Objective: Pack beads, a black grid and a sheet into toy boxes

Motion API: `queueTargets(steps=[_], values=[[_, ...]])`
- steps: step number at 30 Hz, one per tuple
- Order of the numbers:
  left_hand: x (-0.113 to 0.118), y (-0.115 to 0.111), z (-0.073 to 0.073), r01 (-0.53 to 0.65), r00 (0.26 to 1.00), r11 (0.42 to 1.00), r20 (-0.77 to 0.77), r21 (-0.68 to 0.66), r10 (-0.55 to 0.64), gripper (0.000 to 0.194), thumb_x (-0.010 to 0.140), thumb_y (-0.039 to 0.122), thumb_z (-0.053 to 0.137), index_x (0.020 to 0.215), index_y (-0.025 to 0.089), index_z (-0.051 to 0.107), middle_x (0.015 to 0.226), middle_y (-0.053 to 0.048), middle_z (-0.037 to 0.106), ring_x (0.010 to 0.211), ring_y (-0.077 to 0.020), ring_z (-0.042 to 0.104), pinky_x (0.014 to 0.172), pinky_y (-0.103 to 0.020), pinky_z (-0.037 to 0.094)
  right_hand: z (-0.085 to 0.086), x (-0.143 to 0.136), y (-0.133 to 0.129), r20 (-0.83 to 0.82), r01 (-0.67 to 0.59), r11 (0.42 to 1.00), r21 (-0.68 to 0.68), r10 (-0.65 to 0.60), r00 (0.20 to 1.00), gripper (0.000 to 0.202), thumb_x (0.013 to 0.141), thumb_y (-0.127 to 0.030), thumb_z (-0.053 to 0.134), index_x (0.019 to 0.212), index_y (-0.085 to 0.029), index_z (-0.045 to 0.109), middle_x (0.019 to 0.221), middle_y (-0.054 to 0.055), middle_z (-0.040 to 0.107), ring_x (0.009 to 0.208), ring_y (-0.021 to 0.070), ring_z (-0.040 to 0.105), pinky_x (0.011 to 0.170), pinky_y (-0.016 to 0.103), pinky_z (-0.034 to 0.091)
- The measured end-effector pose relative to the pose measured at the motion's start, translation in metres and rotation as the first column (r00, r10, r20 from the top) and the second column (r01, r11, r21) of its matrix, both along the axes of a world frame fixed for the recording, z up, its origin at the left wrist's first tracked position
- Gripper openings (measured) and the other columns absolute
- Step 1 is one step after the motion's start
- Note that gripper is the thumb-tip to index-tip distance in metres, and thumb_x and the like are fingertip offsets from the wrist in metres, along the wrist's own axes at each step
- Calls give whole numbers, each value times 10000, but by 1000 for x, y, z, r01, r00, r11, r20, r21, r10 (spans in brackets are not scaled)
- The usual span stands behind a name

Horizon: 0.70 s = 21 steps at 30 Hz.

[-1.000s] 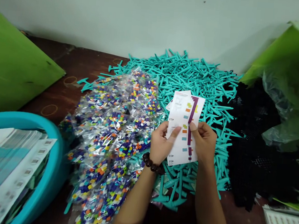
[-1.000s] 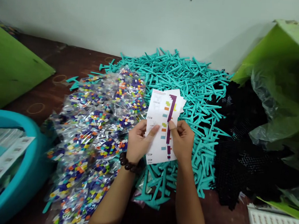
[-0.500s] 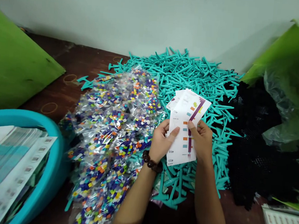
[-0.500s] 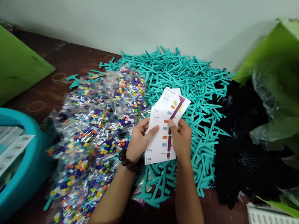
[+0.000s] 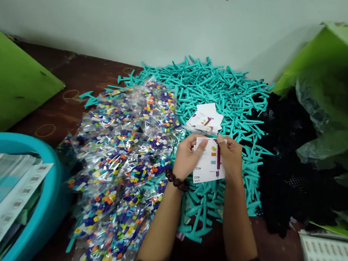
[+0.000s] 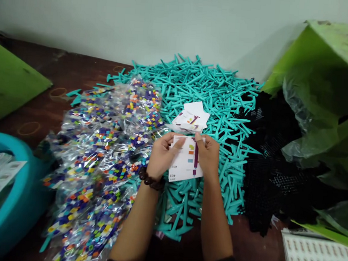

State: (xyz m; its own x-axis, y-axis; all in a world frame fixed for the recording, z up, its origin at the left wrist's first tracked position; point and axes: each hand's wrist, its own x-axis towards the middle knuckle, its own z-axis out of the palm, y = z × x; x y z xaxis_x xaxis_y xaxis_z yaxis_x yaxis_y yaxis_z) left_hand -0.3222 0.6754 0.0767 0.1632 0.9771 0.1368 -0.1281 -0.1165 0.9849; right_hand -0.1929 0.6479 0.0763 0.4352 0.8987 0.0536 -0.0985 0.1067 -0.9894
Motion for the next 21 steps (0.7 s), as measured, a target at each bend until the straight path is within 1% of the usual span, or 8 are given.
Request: queueTargets(steps=[3, 5, 7, 9, 12, 14, 18, 21], values=[[-2, 5, -3, -80, 994, 997, -70, 16, 81, 386, 801, 541, 742, 757, 170, 643, 651, -3, 631, 578, -131, 525, 536, -236, 394, 2, 2, 1, -56, -105, 994, -7, 105, 993, 356, 739, -519, 800, 796, -192, 672, 619, -43, 660, 518, 117, 566, 507, 235, 463], [-1, 8, -5, -222, 965, 974, -130, 42, 226, 459, 826, 553, 713, 623, 184, 532, 530, 40, 467, 501, -99, 384, 475, -229, 285, 4, 2, 1, -108, -209, 978, -8, 207, 972, 371, 691, -479, 845, 879, -194, 700, 713, -20, 723, 580, 148, 633, 563, 267, 523], [2, 10, -6, -284, 947, 958, -142, 45, 288, 543, 841, 596, 682, 566, 194, 441, 491, 58, 334, 477, -90, 294, 452, -235, 217, 4, 1, 1, -116, -220, 976, -2, 218, 969, 347, 695, -449, 844, 885, -190, 713, 778, 2, 756, 620, 163, 667, 590, 279, 545], [3, 9, -5, -209, 974, 978, -88, 29, 210, 526, 829, 628, 686, 607, 191, 494, 518, 49, 394, 497, -98, 362, 465, -227, 279, 3, 0, 2, -94, -134, 991, 28, 136, 986, 303, 741, -442, 811, 884, -193, 714, 826, 11, 772, 655, 168, 690, 613, 281, 559], [4, 7, -5, -20, 1000, 1000, 8, 9, 20, 455, 760, 610, 776, 805, 175, 652, 703, -7, 639, 631, -143, 566, 574, -243, 450, 2, 0, 3, -92, -32, 997, 72, 38, 995, 312, 788, -462, 772, 960, -211, 705, 858, 8, 783, 685, 174, 716, 652, 297, 590], [5, 5, -5, -56, 998, 998, 29, -13, 56, 470, 742, 615, 794, 827, 169, 670, 732, -22, 676, 633, -151, 586, 562, -248, 458, 3, 0, 2, -124, -86, 996, 38, 90, 988, 370, 768, -493, 788, 999, -223, 687, 807, 2, 780, 643, 186, 718, 621, 312, 598], [9, 5, -4, -293, 955, 956, 52, -17, 293, 530, 809, 699, 683, 729, 180, 617, 573, 16, 580, 501, -116, 486, 457, -230, 362, 2, 1, 0, -159, -228, 974, -15, 223, 962, 424, 670, -475, 859, 947, -205, 685, 772, 15, 778, 623, 209, 722, 611, 332, 599], [9, 6, -2, -136, 986, 991, 92, -3, 136, 520, 746, 652, 778, 920, 169, 693, 780, -35, 717, 690, -168, 646, 613, -252, 503, -1, 1, 3, -107, -114, 993, 33, 117, 987, 339, 707, -437, 816, 904, -196, 682, 802, 28, 784, 681, 210, 737, 649, 325, 594]])
